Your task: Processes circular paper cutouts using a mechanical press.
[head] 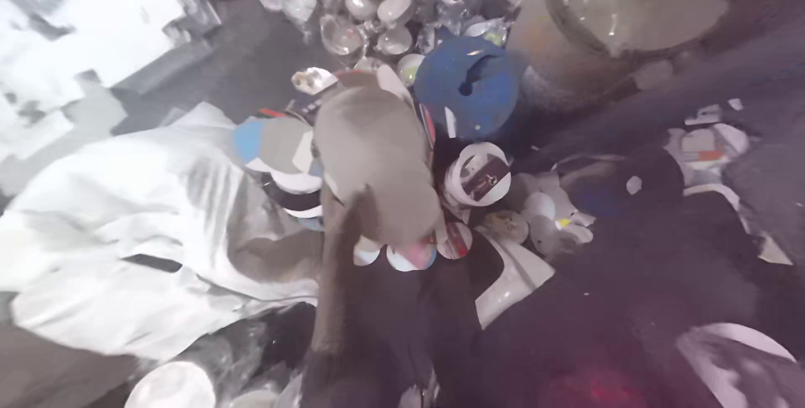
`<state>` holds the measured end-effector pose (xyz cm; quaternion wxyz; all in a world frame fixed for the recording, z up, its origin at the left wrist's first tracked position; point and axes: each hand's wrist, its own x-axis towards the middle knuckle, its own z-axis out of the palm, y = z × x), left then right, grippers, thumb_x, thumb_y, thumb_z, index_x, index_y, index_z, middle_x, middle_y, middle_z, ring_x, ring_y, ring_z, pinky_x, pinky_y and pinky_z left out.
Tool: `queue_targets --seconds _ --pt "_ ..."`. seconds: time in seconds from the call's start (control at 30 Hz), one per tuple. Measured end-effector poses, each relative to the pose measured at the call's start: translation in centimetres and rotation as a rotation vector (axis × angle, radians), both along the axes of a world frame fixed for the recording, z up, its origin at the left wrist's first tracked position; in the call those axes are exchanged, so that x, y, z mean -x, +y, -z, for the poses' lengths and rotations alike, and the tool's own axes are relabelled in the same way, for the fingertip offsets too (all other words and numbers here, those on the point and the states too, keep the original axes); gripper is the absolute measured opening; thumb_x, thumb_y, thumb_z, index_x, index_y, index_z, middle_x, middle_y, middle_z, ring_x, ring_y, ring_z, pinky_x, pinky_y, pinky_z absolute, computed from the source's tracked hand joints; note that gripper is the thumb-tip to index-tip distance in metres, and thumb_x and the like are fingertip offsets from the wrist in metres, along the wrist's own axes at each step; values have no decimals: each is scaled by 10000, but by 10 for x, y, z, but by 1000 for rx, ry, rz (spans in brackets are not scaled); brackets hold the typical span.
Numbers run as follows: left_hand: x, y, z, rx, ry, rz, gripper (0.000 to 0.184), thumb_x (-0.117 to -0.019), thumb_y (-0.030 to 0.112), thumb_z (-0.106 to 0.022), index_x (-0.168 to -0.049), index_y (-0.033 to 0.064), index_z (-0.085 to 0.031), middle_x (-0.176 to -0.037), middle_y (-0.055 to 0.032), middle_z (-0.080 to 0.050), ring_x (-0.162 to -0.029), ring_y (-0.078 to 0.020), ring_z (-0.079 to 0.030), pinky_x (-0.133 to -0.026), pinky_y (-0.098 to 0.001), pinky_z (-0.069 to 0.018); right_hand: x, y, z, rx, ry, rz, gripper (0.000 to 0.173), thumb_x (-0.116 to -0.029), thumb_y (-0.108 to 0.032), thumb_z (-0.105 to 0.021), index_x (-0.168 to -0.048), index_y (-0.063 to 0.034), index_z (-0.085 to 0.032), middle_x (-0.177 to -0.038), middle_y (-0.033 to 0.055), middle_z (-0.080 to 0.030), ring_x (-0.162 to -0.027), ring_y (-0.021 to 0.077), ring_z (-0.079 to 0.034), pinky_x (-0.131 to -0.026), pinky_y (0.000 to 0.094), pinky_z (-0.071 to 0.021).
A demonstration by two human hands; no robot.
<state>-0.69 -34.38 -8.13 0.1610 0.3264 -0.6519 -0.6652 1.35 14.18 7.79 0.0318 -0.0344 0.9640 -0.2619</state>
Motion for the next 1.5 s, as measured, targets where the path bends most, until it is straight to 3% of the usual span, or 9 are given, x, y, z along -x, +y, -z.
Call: queue_targets --seconds 0.2,0.27,0.37,0.67,0.87,1.0,1.17,1.3,1.5 --pt "-6 149 -80 -396 110 738 746 -807 82 -771 -1384 -113 -341 -1178 53 -656 -1041 35 -646 -925 -197 -554 33 -15 -6 664 -13 -71 748 -936 -666 -559 -1560 -309 -350 -1530 -78 -523 -1311 128 -588 -994 318 -559" --pt "-9 188 -90 -558 147 1033 698 -853 56 -739 -1427 -94 -373 -1225 39 -659 -1073 2 -649 -956 -228 -557 39 -13 -25 672 -85 -88 792 -957 -633 -536 -1600 -256 -267 -1560 -89 -480 -1335 100 -557 -1039 297 -529" --pt "-14 221 -100 -595 74 1214 542 -910 88 -680 -1388 -39 -459 -1156 50 -698 -1004 -10 -681 -902 -237 -584 19 3 -36 630 -263 -157 552 -1016 -465 -552 -1397 -66 -561 -1254 -157 -660 -1127 -112 -582 -964 138 -506" --pt "-9 273 -115 -120 162 1228 568 -910 132 -636 -1417 -53 -460 -1276 -80 -633 -1073 -63 -643 -907 -244 -562 -65 7 5 1031 -527 243 337 -901 -100 -730 -1202 -23 -598 -1005 -67 -731 -930 -3 -694 -878 226 -591" --pt "70 303 -182 -275 622 939 612 -1016 538 -478 -1473 143 -383 -1313 50 -637 -1184 -130 -628 -1018 -334 -523 -54 32 -61 376 666 199 299 -963 -300 -704 -1142 -61 -710 -1058 -54 -752 -1038 -103 -643 -923 108 -524" --pt "113 340 -182 -271 799 794 652 -1058 535 -353 -1515 77 -279 -1432 9 -552 -1281 -128 -561 -1081 -343 -464 13 44 -37 -74 1215 100 134 -1053 -144 -537 -1138 -157 -640 -1260 42 -672 -1309 214 -564 -1161 433 -395" --pt "120 392 -144 -142 562 880 549 -1062 231 -332 -1531 -51 -286 -1546 -179 -406 -1378 -170 -458 -1130 -329 -400 44 40 1 -133 392 -15 643 -889 -368 -768 -1462 -159 -566 -1545 168 -495 -1429 450 -434 -1133 703 -312" --pt "120 401 -132 -173 563 808 472 -1002 32 -457 -1463 -56 -414 -1461 -153 -509 -1275 -142 -551 -1050 -299 -474 42 69 -22 272 444 218 385 -984 -236 -631 -1312 -36 -662 -1428 168 -589 -1345 348 -531 -1107 585 -408" --pt "138 416 -138 -193 604 761 391 -1047 76 -360 -1369 -60 -536 -1395 -135 -584 -1241 -151 -586 -1040 -339 -494 75 96 1 641 415 404 496 -1112 -280 -372 -1559 -69 -419 -1578 117 -459 -1383 213 -511 -1141 425 -418"
